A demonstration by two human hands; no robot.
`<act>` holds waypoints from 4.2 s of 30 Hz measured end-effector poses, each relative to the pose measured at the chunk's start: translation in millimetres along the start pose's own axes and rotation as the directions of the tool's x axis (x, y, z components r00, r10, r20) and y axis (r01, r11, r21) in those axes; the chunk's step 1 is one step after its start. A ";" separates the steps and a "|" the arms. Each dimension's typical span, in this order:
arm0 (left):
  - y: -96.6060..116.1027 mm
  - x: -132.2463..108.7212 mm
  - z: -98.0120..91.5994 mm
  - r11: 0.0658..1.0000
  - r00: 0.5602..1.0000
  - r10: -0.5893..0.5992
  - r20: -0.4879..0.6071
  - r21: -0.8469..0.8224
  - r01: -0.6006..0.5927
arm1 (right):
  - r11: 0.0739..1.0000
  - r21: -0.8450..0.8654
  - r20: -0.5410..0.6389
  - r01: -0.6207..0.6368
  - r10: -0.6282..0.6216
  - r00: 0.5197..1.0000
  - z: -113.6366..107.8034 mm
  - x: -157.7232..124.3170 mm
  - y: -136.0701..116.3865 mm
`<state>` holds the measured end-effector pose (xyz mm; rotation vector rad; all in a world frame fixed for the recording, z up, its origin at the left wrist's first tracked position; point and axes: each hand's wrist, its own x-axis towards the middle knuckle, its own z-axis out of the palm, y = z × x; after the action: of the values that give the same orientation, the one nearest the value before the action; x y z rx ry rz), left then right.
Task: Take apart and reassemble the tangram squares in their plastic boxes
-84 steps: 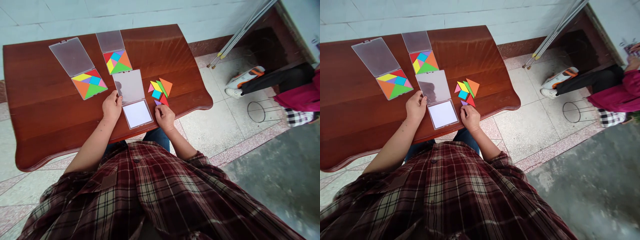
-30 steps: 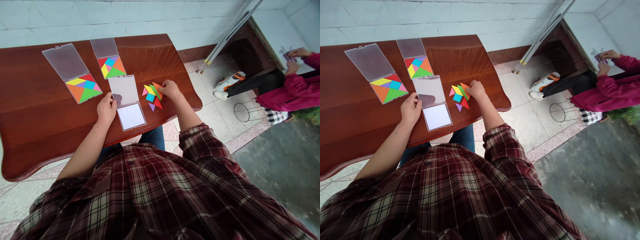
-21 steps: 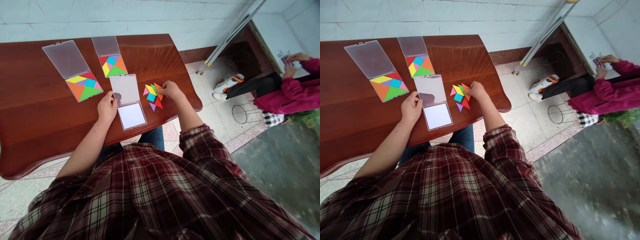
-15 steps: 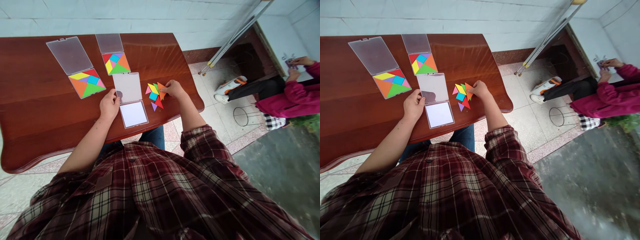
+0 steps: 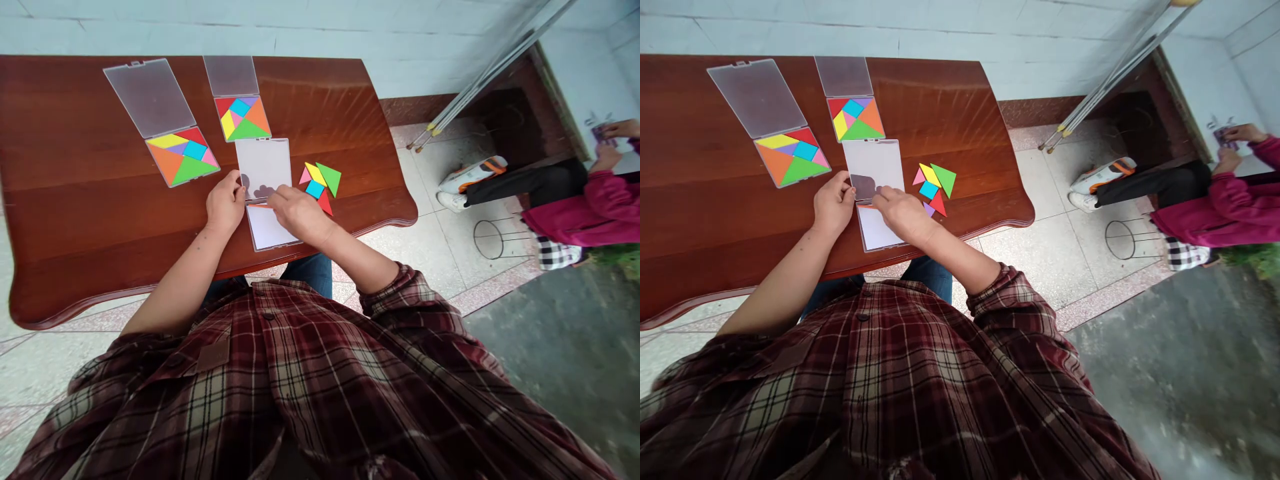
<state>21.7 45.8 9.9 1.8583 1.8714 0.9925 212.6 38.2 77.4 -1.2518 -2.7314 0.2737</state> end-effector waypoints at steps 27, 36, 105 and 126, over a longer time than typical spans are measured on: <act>4.6 1.0 -1.9 0.999 1.000 -0.021 0.006 -0.025 0.021 | 0.962 0.054 0.098 -0.269 0.263 0.960 23.9 4.6 -25.1; 6.5 0.6 -2.3 0.999 0.999 -0.041 0.029 -0.024 0.042 | 0.955 -0.013 0.100 -0.295 0.295 0.950 22.7 4.1 -25.2; 4.5 3.3 -5.0 0.997 0.997 -0.075 0.019 -0.012 0.075 | 0.941 0.132 -0.068 -0.312 0.323 0.944 35.5 -19.4 7.3; 3.8 3.6 -2.9 0.997 0.997 -0.076 0.001 -0.008 0.076 | 0.897 0.194 -0.110 -0.398 0.423 0.899 17.4 -11.5 36.7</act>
<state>22.2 48.2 15.4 1.7691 1.9190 0.9725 243.9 51.0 52.1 -1.7144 -2.2419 0.4198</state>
